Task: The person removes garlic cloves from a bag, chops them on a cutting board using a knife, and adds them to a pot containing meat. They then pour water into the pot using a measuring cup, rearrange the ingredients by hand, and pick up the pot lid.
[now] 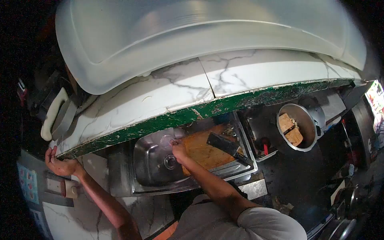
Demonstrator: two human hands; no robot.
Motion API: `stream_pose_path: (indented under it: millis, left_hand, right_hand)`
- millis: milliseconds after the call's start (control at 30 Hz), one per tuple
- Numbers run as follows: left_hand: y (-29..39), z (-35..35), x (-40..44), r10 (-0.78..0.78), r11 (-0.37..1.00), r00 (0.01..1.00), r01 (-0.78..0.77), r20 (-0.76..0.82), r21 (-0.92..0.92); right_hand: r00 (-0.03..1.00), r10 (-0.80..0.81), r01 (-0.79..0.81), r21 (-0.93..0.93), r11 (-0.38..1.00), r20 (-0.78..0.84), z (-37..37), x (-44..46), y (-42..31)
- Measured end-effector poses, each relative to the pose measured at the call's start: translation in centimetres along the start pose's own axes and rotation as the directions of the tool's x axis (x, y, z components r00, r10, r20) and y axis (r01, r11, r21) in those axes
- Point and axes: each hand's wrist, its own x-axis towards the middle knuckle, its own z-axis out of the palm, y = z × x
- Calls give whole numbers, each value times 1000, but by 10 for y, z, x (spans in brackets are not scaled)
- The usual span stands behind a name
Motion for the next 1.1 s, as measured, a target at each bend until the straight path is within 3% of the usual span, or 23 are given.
stream_pose_path:
  millis: [67,167,267,367,433,500,633,667,800,900,967,1000,1100]
  left_hand:
    - [-4,-2,1,30,998,1000,-30,7,48]
    - [7,1,3,0,999,1000,0,-7,47]
    - [-6,-5,3,100,986,994,-104,35,130]
    - [12,3,1,-25,1000,999,25,-29,1]
    - [14,4,2,-22,1000,999,22,-26,-16]
    - [11,3,2,-33,999,999,33,-16,-19]
    - [14,2,2,183,970,981,-190,59,154]
    - [14,4,2,38,999,999,-38,-7,-4]
    - [6,1,2,11,1000,1000,-11,0,0]
    - [2,1,1,52,998,999,-53,10,35]
    - [-7,-4,0,146,983,988,-151,52,105]
    - [-2,-2,1,111,992,993,-113,30,62]
    - [6,3,1,60,998,998,-60,2,6]
  right_hand:
    - [991,-69,60,75,995,115,-7,12,20]
    - [995,-68,73,-74,995,68,-12,0,0]
    - [983,-69,90,-125,988,168,-15,19,22]
    - [997,39,-33,-86,996,64,-14,2,-4]
    - [994,100,-91,-138,986,54,-22,-12,-28]
    - [975,100,-105,12,994,198,-21,-3,-20]
    - [983,136,-135,-14,991,125,-15,-6,-16]
    - [982,142,-136,-56,989,122,-17,-10,-26]
    - [986,74,-71,-22,997,148,-19,-11,-24]
    - [987,18,17,-212,977,161,-22,-4,-20]
    - [984,40,-32,-54,998,172,-18,-2,-16]
    - [983,53,-58,25,998,178,-17,-4,-16]
    - [981,25,-29,14,1000,191,-20,-6,-17]
